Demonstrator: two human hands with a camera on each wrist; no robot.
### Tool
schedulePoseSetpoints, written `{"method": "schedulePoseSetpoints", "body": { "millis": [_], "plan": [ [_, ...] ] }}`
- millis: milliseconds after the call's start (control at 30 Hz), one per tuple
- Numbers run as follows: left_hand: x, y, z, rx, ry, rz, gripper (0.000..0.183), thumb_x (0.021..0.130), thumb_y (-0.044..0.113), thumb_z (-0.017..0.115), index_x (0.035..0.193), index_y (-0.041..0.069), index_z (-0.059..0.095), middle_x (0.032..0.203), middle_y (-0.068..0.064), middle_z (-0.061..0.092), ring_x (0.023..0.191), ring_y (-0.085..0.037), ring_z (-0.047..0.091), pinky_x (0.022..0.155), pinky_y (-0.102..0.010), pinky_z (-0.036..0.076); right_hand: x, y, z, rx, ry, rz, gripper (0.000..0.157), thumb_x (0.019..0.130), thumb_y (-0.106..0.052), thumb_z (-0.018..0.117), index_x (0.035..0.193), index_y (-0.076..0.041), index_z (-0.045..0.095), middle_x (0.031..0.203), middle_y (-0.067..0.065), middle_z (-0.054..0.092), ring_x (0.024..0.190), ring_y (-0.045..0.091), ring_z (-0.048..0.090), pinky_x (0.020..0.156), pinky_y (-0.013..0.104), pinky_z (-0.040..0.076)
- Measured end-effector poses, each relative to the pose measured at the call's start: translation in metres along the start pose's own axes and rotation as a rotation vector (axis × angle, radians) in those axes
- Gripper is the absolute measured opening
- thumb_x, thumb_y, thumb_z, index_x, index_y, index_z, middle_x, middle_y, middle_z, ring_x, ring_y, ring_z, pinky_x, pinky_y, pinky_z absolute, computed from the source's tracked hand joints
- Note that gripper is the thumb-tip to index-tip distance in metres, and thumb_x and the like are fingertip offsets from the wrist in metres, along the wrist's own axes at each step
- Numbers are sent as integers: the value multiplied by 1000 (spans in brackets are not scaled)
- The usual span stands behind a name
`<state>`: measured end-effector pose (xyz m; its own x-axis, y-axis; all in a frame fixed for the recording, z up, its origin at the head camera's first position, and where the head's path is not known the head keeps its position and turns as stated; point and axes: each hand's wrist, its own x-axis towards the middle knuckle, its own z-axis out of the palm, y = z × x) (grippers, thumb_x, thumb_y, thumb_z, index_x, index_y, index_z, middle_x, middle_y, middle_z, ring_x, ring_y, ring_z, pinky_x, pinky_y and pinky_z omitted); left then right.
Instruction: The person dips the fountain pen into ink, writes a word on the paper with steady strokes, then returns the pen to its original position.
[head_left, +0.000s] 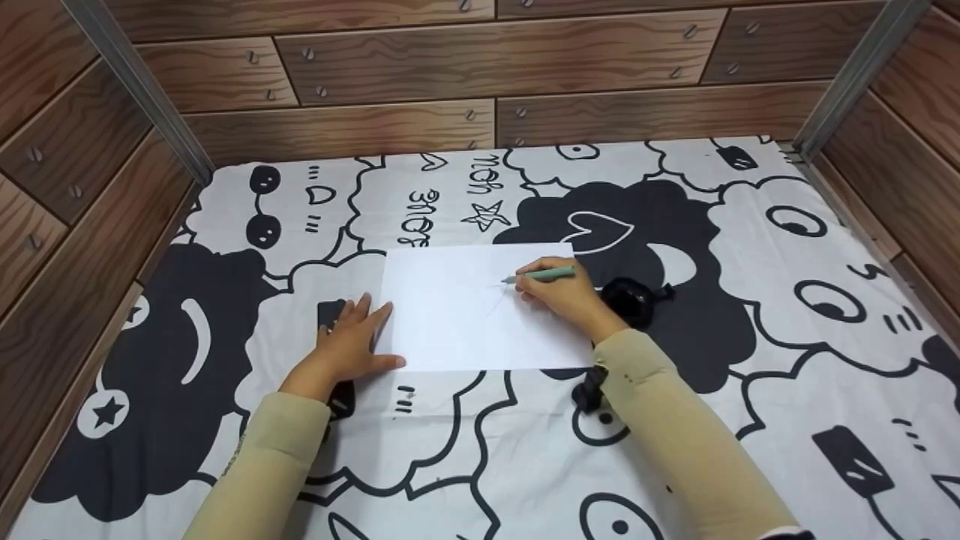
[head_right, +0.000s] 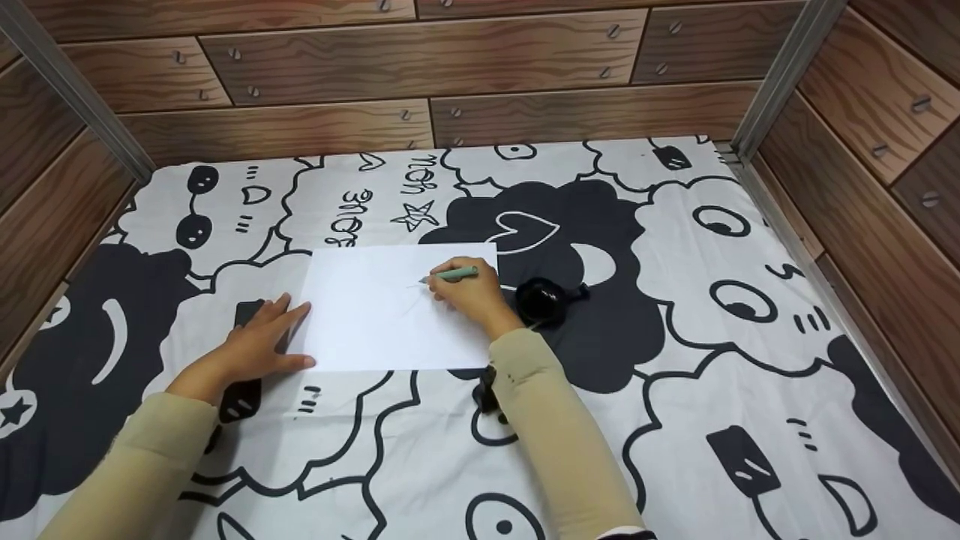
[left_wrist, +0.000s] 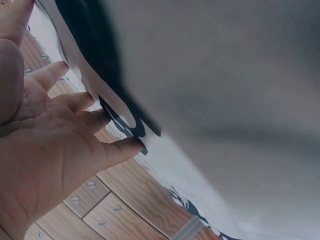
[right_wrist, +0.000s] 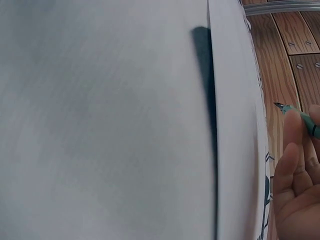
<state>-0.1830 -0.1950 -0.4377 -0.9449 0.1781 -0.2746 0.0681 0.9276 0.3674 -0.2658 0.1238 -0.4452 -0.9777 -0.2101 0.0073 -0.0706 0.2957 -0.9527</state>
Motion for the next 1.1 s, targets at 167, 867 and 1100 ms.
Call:
{"method": "schedulePoseSetpoints", "body": {
  "millis": [167,867,1100],
  "plan": [
    [0,0,0,-4,-3,2,92,79,49,73,151,13,28,156,-22,10,141,-43,3,101,-72,8,0,0,-1,-18,16,23,18,85,-11,70,97,2,71,82,9,72,67,12,66,57,22,52],
    [-1,0,0,-11,-9,3,92,79,49,72,151,12,28,156,-22,9,141,-43,2,102,-71,7,-2,3,-3,-110,33,49,16,85,-13,70,96,-1,72,72,6,70,59,13,62,50,20,46],
    [-1,-1,0,-9,-10,5,92,79,49,72,151,13,28,156,-22,10,141,-42,3,102,-71,7,-5,2,-4,-130,42,48,15,84,-13,71,94,-3,73,69,4,68,60,13,62,52,21,47]
  ]
}}
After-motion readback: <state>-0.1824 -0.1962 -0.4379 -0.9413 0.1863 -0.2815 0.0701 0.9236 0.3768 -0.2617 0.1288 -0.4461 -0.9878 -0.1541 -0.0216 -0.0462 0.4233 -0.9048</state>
